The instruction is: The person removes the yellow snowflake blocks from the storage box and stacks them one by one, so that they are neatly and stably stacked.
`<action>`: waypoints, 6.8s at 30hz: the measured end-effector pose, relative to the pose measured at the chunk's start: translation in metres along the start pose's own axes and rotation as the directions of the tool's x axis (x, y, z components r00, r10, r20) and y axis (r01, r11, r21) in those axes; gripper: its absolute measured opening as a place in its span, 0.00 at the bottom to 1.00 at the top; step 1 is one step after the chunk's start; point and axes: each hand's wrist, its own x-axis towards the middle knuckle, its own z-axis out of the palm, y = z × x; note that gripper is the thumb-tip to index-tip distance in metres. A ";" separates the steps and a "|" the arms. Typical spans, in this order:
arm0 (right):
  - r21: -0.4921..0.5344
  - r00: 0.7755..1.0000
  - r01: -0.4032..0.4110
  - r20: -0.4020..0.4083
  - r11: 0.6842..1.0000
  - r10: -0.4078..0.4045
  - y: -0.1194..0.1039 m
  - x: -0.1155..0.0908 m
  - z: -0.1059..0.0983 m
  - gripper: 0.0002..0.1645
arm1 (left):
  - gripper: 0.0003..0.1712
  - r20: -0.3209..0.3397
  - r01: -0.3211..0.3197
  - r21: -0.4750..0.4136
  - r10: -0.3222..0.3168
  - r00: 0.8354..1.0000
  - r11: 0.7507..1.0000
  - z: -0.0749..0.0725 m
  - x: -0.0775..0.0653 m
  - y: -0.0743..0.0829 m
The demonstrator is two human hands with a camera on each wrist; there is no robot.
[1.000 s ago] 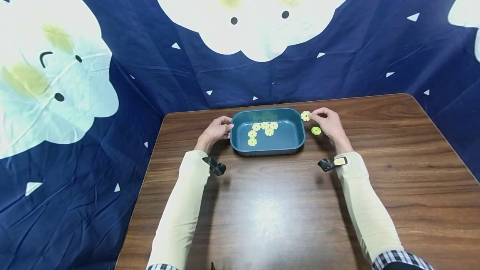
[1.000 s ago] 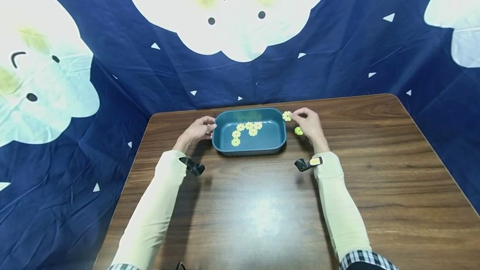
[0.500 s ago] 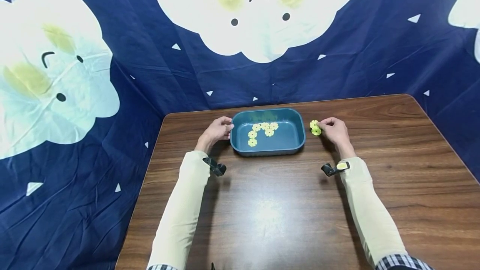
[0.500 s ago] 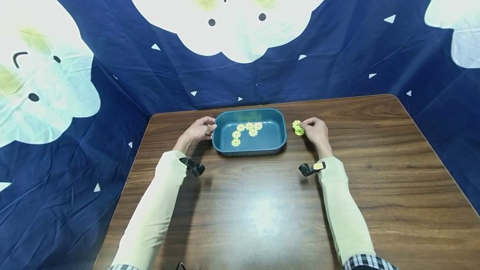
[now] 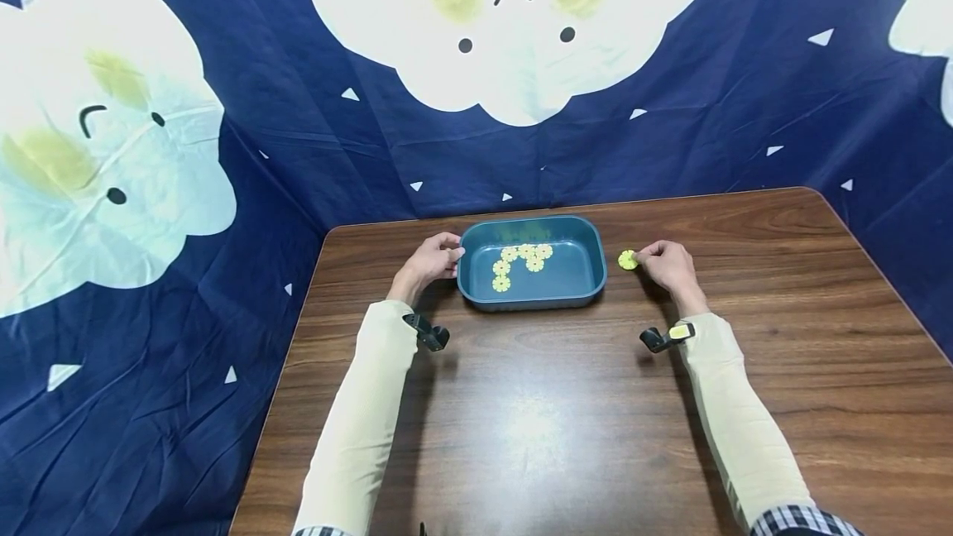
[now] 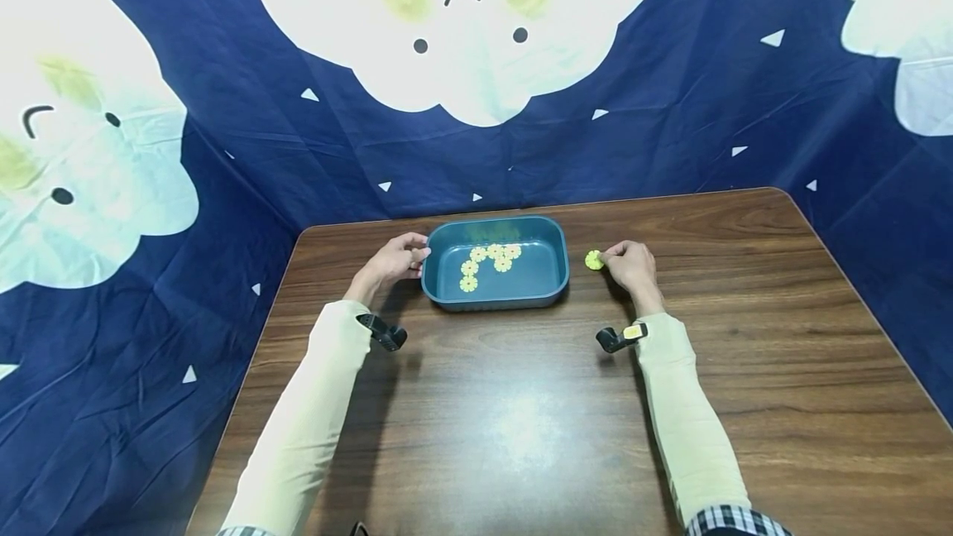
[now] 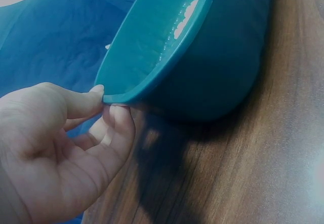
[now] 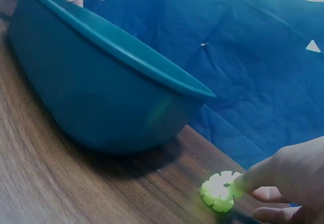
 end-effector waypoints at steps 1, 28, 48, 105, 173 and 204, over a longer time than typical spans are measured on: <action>-0.005 1.000 0.003 -0.003 1.000 -0.003 0.001 0.000 0.000 0.18 | 0.19 0.000 0.000 0.000 0.000 1.000 1.000 0.000 0.000 0.000; -0.107 0.991 0.073 -0.101 0.992 -0.084 0.008 0.008 0.010 0.16 | 0.20 -0.004 -0.013 -0.016 0.013 1.000 1.000 0.001 0.002 -0.004; -0.114 0.987 0.101 -0.117 0.988 -0.114 0.011 0.008 0.011 0.15 | 0.19 0.000 -0.014 -0.015 0.014 1.000 1.000 0.001 0.002 -0.003; 0.025 0.909 0.396 -0.154 0.918 -0.388 -0.066 -0.008 0.032 0.15 | 0.19 -0.015 -0.014 -0.024 0.014 1.000 1.000 0.003 0.000 -0.001; -0.263 0.894 0.412 0.301 0.872 -0.331 -0.094 0.011 0.105 0.19 | 0.19 -0.019 -0.017 -0.025 0.016 1.000 1.000 0.003 0.002 -0.003; -0.281 0.907 0.388 0.288 0.878 -0.308 -0.100 0.005 0.100 0.12 | 0.20 -0.011 -0.016 -0.030 0.016 1.000 0.999 0.003 0.001 -0.003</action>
